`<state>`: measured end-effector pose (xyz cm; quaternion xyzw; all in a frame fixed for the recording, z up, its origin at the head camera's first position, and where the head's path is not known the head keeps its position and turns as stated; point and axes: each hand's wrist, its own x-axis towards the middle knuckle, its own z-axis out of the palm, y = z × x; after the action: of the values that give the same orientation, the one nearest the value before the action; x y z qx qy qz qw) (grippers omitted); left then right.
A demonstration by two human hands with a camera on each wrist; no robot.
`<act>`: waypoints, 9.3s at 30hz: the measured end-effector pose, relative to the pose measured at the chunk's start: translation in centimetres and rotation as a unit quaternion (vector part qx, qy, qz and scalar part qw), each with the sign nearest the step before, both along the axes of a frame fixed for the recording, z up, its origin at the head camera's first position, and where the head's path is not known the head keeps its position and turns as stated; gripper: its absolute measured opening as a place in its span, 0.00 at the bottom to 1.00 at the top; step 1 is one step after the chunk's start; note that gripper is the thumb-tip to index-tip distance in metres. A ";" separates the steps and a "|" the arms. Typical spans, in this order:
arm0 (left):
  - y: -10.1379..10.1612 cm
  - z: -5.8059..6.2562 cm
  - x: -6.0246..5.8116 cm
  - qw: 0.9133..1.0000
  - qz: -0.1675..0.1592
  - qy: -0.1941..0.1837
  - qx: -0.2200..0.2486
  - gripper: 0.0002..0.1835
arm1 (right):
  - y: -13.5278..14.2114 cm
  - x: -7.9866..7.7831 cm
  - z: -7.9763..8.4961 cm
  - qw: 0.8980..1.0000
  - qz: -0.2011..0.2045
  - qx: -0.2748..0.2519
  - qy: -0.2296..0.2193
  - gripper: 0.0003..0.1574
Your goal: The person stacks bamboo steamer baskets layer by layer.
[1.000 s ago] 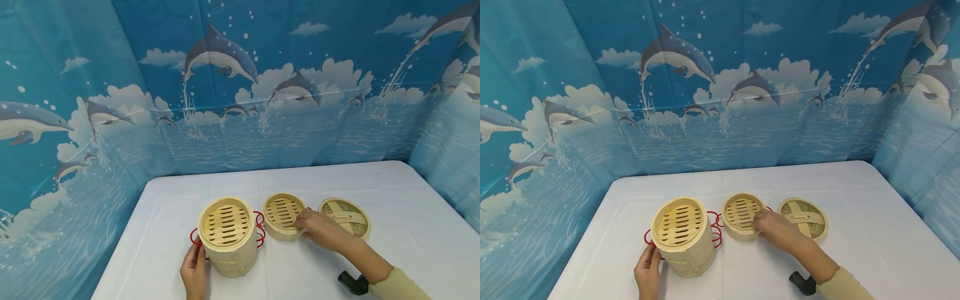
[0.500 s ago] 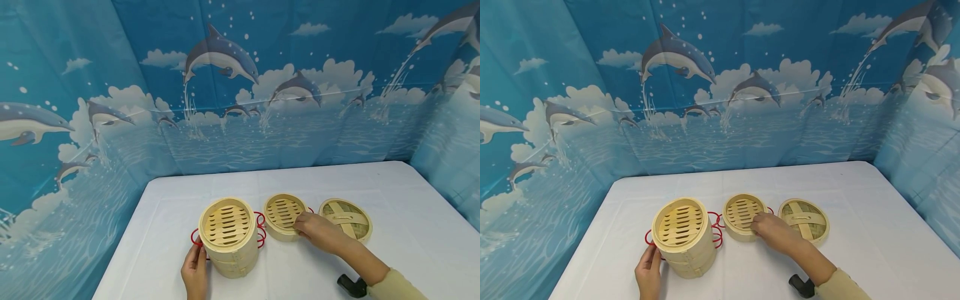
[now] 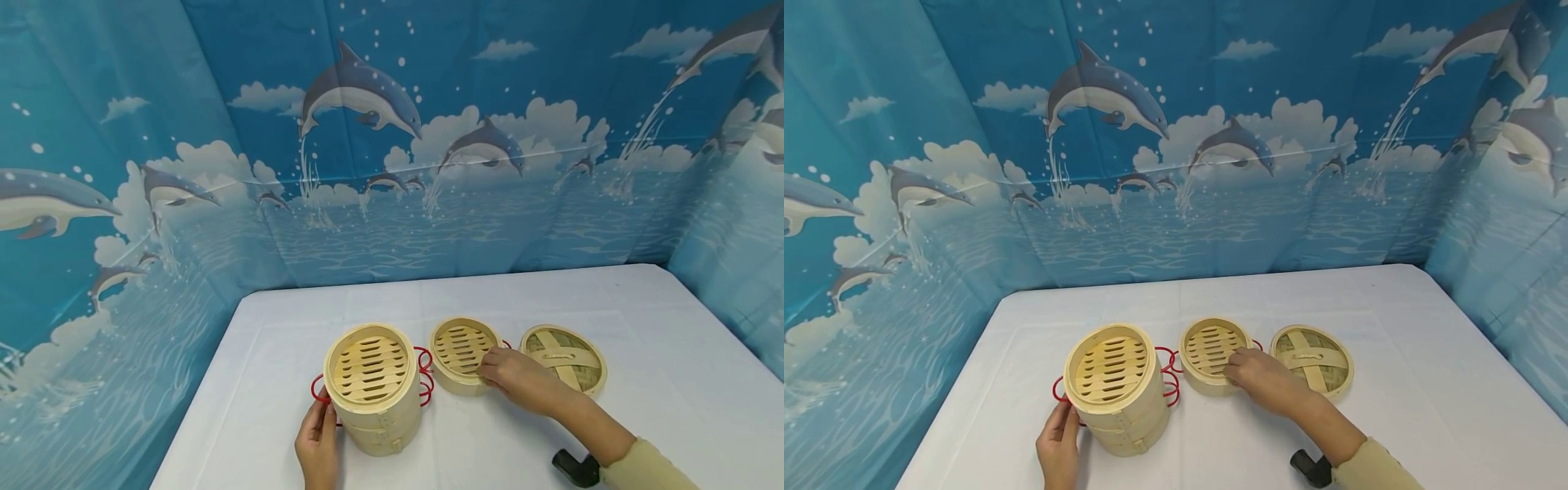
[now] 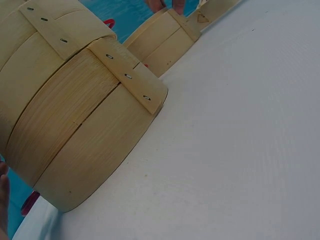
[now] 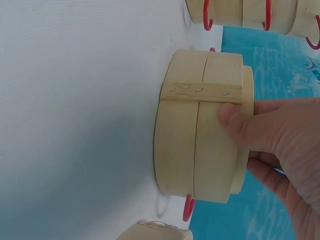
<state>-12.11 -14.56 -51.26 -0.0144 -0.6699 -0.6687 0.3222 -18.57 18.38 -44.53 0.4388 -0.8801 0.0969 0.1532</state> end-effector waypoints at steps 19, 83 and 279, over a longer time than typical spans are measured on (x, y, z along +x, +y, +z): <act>-0.1 0.1 0.1 1.000 0.010 -0.010 -0.018 0.15 | 0.4 -1.2 4.2 1.000 -0.016 -0.009 -0.009 0.12; -0.3 2.8 0.7 0.990 0.047 0.113 -0.071 0.21 | -9.8 3.2 13.5 0.985 0.149 -0.028 0.085 0.15; 0.7 4.2 1.1 0.992 0.053 0.111 -0.040 0.19 | 9.9 -0.7 -0.2 0.972 -0.188 -0.051 -0.133 0.10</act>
<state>-11.01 -13.84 -47.03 -0.0660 -0.6562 -0.6173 0.4289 -19.23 28.24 -44.69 0.2402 -0.9532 0.1686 0.0726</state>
